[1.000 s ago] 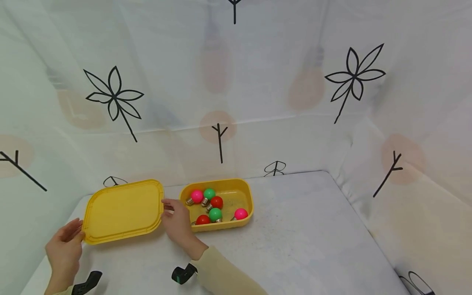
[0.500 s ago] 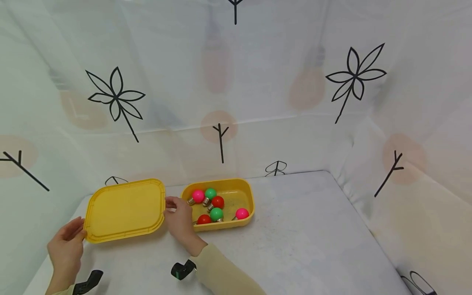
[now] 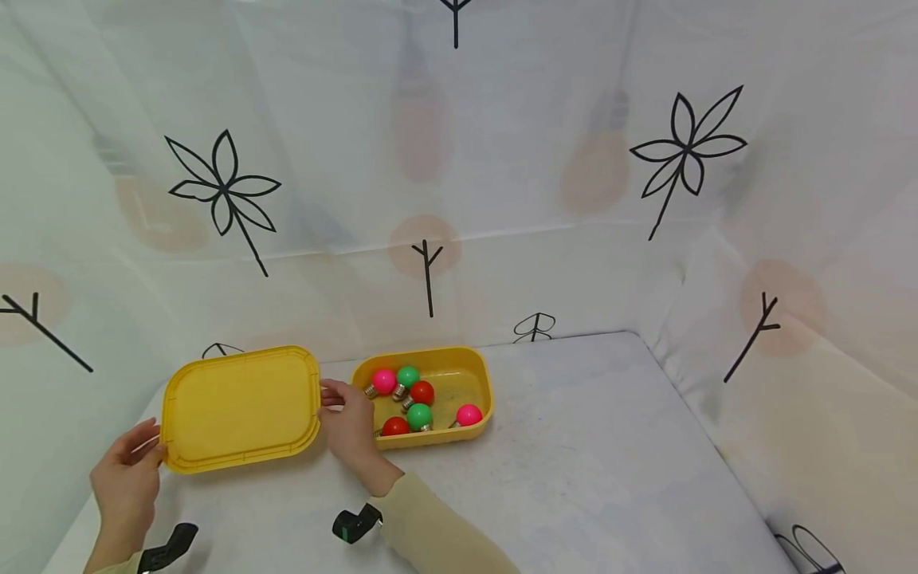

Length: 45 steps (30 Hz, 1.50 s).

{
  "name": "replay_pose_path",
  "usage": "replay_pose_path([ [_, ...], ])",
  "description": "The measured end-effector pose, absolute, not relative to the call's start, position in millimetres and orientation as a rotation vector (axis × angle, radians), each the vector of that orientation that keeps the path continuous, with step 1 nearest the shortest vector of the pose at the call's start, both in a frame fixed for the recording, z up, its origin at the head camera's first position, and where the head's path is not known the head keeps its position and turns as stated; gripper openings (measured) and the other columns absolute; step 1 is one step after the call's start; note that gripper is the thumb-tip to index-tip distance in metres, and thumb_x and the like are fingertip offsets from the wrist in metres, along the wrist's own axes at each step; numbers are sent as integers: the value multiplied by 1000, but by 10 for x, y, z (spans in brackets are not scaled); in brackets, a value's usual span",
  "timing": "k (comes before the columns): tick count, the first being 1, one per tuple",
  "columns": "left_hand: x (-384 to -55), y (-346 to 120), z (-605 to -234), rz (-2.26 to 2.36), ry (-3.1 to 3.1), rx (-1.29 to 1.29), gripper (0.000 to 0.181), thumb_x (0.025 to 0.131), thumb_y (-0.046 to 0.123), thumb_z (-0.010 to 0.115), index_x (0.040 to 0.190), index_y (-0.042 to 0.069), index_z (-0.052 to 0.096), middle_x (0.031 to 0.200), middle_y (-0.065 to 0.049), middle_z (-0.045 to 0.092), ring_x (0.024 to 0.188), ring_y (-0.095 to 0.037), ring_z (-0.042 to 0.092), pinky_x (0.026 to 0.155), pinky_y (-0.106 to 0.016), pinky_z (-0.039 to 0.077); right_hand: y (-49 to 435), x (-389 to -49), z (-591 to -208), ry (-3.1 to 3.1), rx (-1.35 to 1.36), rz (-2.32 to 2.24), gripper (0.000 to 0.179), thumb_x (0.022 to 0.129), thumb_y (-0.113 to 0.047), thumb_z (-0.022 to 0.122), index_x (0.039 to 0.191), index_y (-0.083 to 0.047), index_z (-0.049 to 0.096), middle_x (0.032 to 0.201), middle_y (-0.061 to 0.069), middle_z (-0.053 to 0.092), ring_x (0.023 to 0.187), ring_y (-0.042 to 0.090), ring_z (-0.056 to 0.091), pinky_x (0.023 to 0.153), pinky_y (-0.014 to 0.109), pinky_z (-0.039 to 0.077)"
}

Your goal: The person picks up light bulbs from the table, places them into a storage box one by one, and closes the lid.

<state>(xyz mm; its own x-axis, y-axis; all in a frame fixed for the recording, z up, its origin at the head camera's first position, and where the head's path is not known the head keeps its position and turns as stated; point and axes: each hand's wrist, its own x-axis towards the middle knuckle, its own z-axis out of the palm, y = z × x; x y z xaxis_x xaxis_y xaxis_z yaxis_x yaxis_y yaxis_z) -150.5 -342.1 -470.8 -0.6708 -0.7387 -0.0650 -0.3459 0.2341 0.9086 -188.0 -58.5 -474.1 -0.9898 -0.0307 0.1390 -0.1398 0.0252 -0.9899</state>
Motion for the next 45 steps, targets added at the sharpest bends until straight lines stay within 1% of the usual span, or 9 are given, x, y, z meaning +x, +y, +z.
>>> replay_pose_path([
  [7, -1516, -3402, -4695, -1366, -2154, 974, 49, 102, 4, 48, 149, 18, 48, 135, -11, 48, 115, -23, 47, 104, -31, 42, -573, -1869, -4755, -2124, 188, 2124, 41, 83, 11, 69, 121, -5, 71, 98, 3, 69, 90, 16, 66, 80, 24, 54],
  [10, -1523, -3406, -4701, -1363, -2175, 959, 46, 102, 8, 49, 148, 15, 49, 127, -8, 51, 103, -16, 48, 92, -18, 46, -567, -1867, -4761, -2085, 186, 2100, 39, 82, 11, 70, 119, -3, 73, 95, 4, 69, 86, 14, 65, 78, 23, 54],
  [13, -1515, -3407, -4700, -1363, -2178, 944, 44, 102, 10, 50, 146, 10, 52, 119, -4, 52, 94, -10, 47, 75, -7, 43, -562, -1869, -4766, -2069, 189, 2091, 34, 83, 9, 72, 114, -4, 75, 93, 3, 70, 83, 10, 63, 75, 22, 53],
  [16, -1501, -3412, -4697, -1364, -2172, 941, 43, 102, 12, 51, 145, 8, 52, 115, -2, 51, 91, -7, 45, 68, -3, 39, -558, -1875, -4773, -2061, 199, 2105, 31, 84, 7, 73, 112, -5, 77, 91, 2, 70, 81, 7, 62, 73, 22, 52],
  [22, -1497, -3431, -4704, -1369, -2159, 955, 43, 104, 22, 51, 145, 9, 53, 118, -2, 52, 89, -6, 45, 68, -4, 40, -549, -1885, -4770, -2050, 182, 2148, 27, 86, 3, 72, 111, -6, 77, 92, 4, 71, 77, 6, 57, 67, 20, 49],
  [29, -1507, -3450, -4692, -1426, -2085, 1011, 48, 101, 35, 53, 143, 11, 55, 122, -1, 54, 89, -5, 45, 69, -5, 40, -539, -1883, -4750, -2092, 147, 2154, 23, 89, -6, 73, 112, -11, 78, 95, -2, 71, 79, 8, 56, 69, 20, 48],
  [39, -1471, -3458, -4672, -1477, -2009, 939, 48, 100, 38, 55, 140, 11, 59, 101, 15, 54, 80, -2, 52, 66, -8, 40, -555, -1891, -4741, -2001, 107, 2343, 20, 91, -12, 72, 110, -5, 77, 98, 2, 73, 77, 9, 63, 71, 21, 54],
  [42, -1464, -3450, -4667, -1496, -1981, 914, 48, 100, 37, 56, 139, 11, 59, 100, 15, 54, 77, 0, 54, 67, -6, 41, -556, -1890, -4740, -1996, 121, 2344, 20, 91, -12, 72, 109, -4, 77, 97, 3, 74, 78, 12, 66, 73, 23, 55],
  [45, -1461, -3444, -4672, -1488, -1987, 903, 49, 100, 39, 55, 139, 11, 59, 107, 9, 59, 78, 4, 55, 71, -7, 42, -553, -1888, -4740, -2016, 139, 2320, 19, 91, -12, 72, 108, -6, 77, 98, 3, 74, 81, 14, 68, 75, 23, 55],
])
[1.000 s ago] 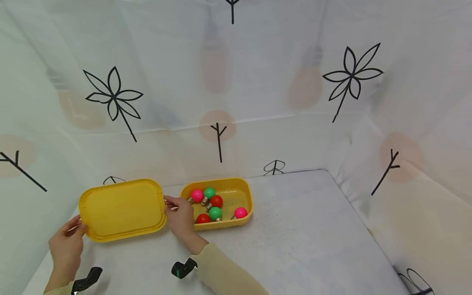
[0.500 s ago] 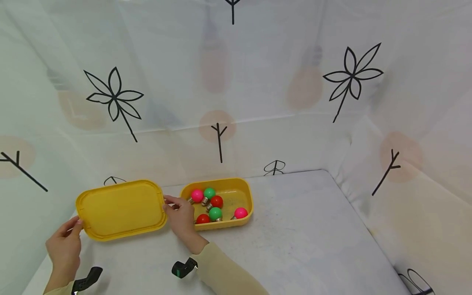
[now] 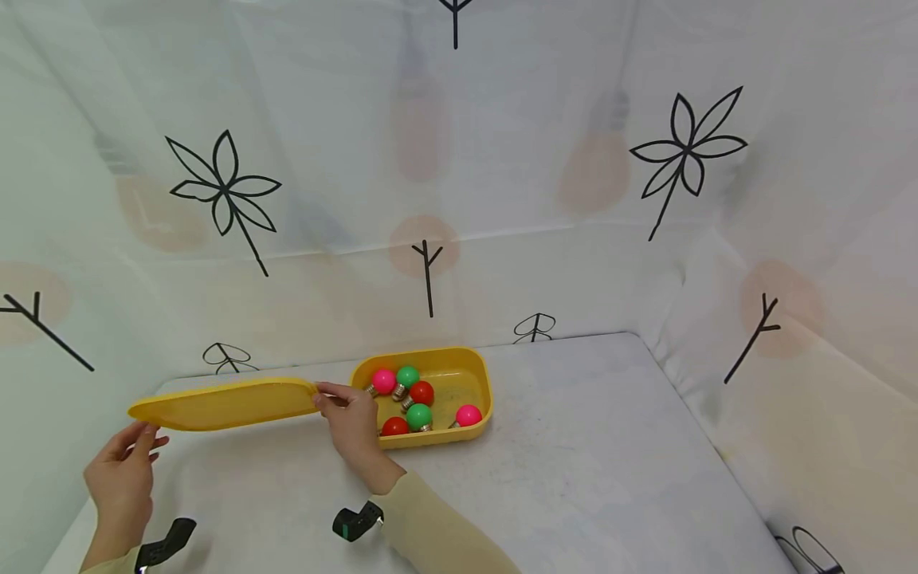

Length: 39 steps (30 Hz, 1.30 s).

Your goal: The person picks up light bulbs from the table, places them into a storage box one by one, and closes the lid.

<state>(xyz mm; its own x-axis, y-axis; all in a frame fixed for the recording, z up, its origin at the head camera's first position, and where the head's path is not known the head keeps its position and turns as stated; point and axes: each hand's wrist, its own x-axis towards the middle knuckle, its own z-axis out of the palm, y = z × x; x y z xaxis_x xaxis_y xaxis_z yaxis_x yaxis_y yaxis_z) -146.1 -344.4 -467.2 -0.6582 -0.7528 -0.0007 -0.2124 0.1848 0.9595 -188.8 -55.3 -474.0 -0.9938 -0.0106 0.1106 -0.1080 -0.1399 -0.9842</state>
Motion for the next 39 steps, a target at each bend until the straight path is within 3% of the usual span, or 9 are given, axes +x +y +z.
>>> replay_pose_path([
  [4, -1470, -3429, -4687, -1477, -1995, 885, 49, 100, 39, 54, 138, 9, 59, 117, 2, 60, 77, 6, 56, 74, -7, 43, -536, -1881, -4741, -2035, 164, 2296, 19, 92, -11, 72, 109, -8, 78, 101, 0, 74, 88, 11, 68, 80, 23, 54],
  [9, -1474, -3427, -4721, -1528, -1944, 855, 49, 100, 37, 54, 137, 5, 59, 114, 4, 63, 79, 6, 59, 72, -6, 45, -526, -1884, -4758, -2027, 185, 2302, 19, 92, -13, 71, 110, -9, 77, 102, 0, 74, 92, 11, 69, 83, 23, 53],
  [13, -1474, -3428, -4710, -1593, -1904, 852, 55, 99, 42, 52, 141, 6, 56, 125, 0, 65, 89, 4, 60, 81, -8, 45, -530, -1893, -4771, -2018, 184, 2310, 21, 94, -18, 68, 111, -8, 77, 100, 1, 74, 93, 12, 70, 84, 24, 53],
  [18, -1472, -3413, -4670, -1659, -1874, 858, 58, 102, 47, 44, 143, 7, 54, 140, -6, 57, 104, -1, 60, 85, -10, 44, -526, -1896, -4770, -2005, 168, 2338, 26, 96, -23, 65, 113, -6, 76, 100, 2, 74, 94, 14, 70, 85, 26, 53],
  [25, -1440, -3447, -4643, -1828, -1740, 853, 57, 98, 58, 39, 125, 13, 61, 130, -4, 54, 106, -3, 60, 75, -7, 45, -511, -1875, -4736, -2054, 137, 2297, 28, 96, -29, 67, 109, -7, 77, 107, 0, 74, 100, 13, 68, 87, 26, 52],
  [32, -1406, -3469, -4650, -1908, -1697, 825, 75, 99, 59, 36, 145, 1, 49, 127, 2, 57, 105, -2, 59, 76, -8, 47, -518, -1881, -4714, -2040, 112, 2329, 27, 93, -26, 72, 109, -5, 77, 114, 2, 72, 106, 15, 67, 87, 26, 52],
  [39, -1382, -3462, -4673, -1853, -1824, 850, 79, 96, 64, 34, 144, 3, 52, 126, 1, 54, 95, 1, 56, 73, -5, 45, -512, -1869, -4710, -2049, 126, 2372, 33, 90, -21, 75, 118, -4, 73, 126, 3, 67, 120, 18, 61, 89, 25, 50],
])
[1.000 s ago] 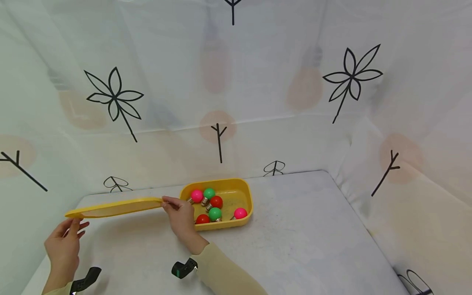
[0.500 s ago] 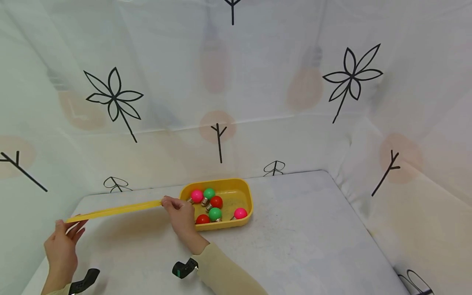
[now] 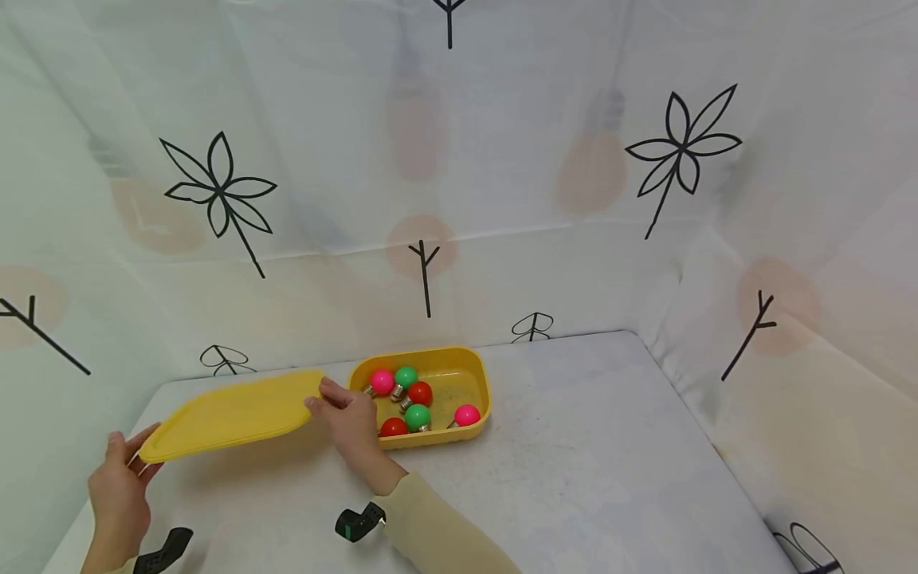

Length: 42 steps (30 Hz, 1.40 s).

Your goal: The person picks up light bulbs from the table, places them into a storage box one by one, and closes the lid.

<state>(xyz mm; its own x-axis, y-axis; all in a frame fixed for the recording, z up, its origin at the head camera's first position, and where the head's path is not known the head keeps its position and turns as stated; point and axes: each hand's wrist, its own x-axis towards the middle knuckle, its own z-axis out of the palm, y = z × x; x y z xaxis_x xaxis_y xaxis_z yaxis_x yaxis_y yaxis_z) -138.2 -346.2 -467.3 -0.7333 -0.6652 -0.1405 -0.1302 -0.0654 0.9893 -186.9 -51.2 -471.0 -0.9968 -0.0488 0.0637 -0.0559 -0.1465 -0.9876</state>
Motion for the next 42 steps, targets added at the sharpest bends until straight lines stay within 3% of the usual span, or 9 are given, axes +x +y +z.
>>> replay_pose_path([
  [4, -1385, -3450, -4687, -1844, -1844, 868, 75, 97, 62, 40, 142, 4, 55, 131, -1, 54, 99, -1, 56, 72, -5, 45, -517, -1875, -4727, -2070, 125, 2376, 36, 89, -20, 76, 121, -3, 71, 132, 1, 63, 124, 16, 58, 89, 24, 49],
  [11, -1445, -3431, -4736, -1735, -1951, 953, 59, 99, 43, 57, 145, 8, 52, 146, -7, 50, 111, -10, 53, 75, -5, 44, -527, -1871, -4748, -2059, 157, 2385, 37, 89, -14, 75, 123, -1, 69, 136, 1, 61, 126, 17, 56, 90, 24, 49],
  [16, -1472, -3424, -4757, -1639, -2061, 974, 55, 98, 39, 59, 144, 8, 54, 146, -13, 47, 104, -9, 54, 80, -6, 43, -539, -1881, -4766, -2063, 164, 2369, 34, 89, -8, 74, 122, 0, 70, 135, 0, 61, 128, 16, 54, 92, 24, 48],
  [20, -1463, -3417, -4764, -1618, -2078, 942, 53, 97, 34, 63, 141, 6, 56, 137, -9, 53, 95, -2, 54, 75, -4, 43, -547, -1884, -4787, -2082, 183, 2316, 32, 88, -5, 74, 120, -1, 71, 135, 0, 61, 127, 16, 55, 92, 24, 47],
  [30, -1469, -3386, -4825, -1537, -2149, 954, 52, 99, 34, 60, 144, 10, 54, 145, -11, 49, 114, -12, 54, 95, -14, 42, -514, -1863, -4771, -2120, 278, 2221, 36, 90, 1, 69, 126, 1, 66, 142, 4, 55, 133, 17, 49, 95, 26, 45],
  [42, -1467, -3356, -4825, -1575, -2137, 931, 51, 99, 28, 61, 145, 11, 52, 145, -11, 49, 112, -9, 56, 88, -10, 43, -473, -1805, -4694, -2226, 308, 2102, 40, 90, -2, 71, 130, -2, 65, 146, 1, 51, 133, 15, 48, 94, 25, 46],
])
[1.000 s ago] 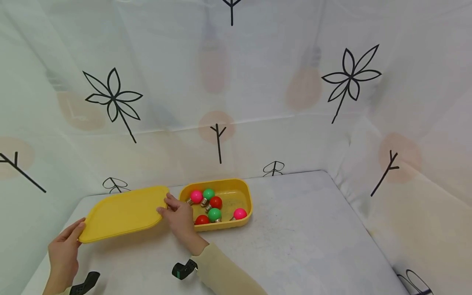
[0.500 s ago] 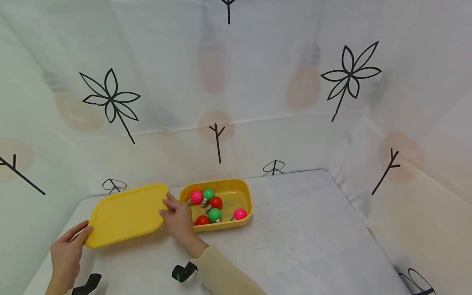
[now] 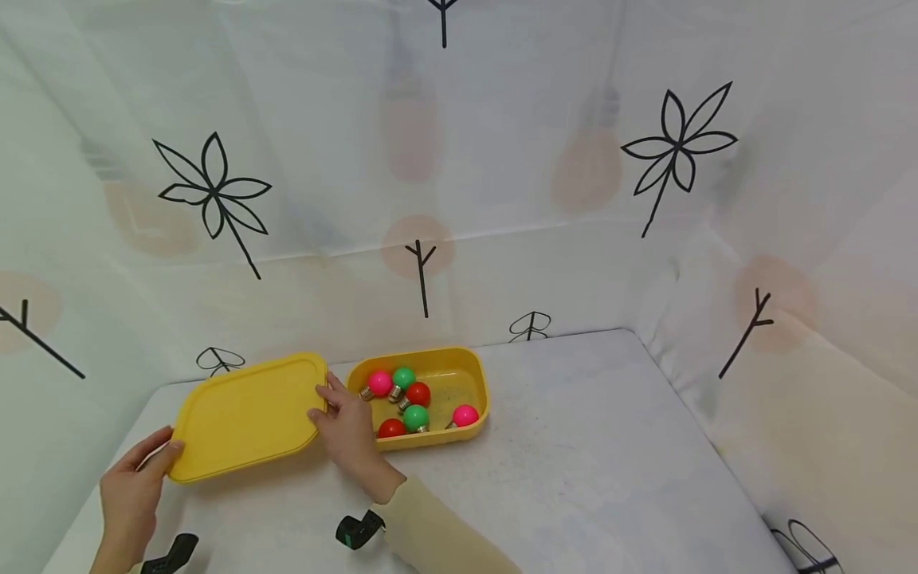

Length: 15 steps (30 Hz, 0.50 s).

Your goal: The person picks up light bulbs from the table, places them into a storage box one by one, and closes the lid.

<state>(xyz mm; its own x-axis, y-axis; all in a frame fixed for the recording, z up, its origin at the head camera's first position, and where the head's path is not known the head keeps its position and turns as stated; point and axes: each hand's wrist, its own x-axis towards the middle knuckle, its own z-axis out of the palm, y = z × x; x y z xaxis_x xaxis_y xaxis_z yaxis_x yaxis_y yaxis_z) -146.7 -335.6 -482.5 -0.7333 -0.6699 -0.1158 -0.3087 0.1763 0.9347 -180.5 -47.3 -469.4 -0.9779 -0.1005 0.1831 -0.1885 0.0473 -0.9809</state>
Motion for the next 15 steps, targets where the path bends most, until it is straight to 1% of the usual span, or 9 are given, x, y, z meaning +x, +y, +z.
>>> replay_pose_path([
  [4, -1474, -3348, -4839, -1549, -2181, 931, 52, 99, 27, 61, 147, 10, 50, 148, -15, 47, 121, -17, 55, 89, -13, 43, -434, -1795, -4667, -2244, 339, 2083, 39, 90, -1, 71, 129, -1, 65, 146, 1, 52, 133, 15, 48, 94, 25, 46],
  [7, -1479, -3340, -4849, -1536, -2196, 937, 52, 99, 26, 60, 147, 9, 50, 148, -16, 47, 125, -22, 53, 90, -14, 43, -408, -1791, -4665, -2260, 367, 2030, 38, 89, 1, 71, 127, -1, 66, 145, 2, 53, 133, 16, 48, 95, 26, 46],
  [12, -1478, -3323, -4848, -1533, -2210, 942, 52, 99, 25, 61, 147, 9, 50, 149, -16, 46, 128, -26, 51, 92, -17, 42, -384, -1799, -4677, -2275, 400, 1928, 36, 89, 1, 70, 125, 0, 68, 143, 5, 54, 133, 18, 49, 98, 28, 45],
  [15, -1473, -3304, -4839, -1528, -2226, 934, 52, 99, 26, 62, 146, 8, 50, 148, -17, 47, 128, -26, 52, 90, -15, 43, -372, -1798, -4681, -2283, 390, 1933, 37, 89, 1, 69, 126, -1, 67, 144, 4, 53, 134, 19, 48, 100, 28, 43],
])
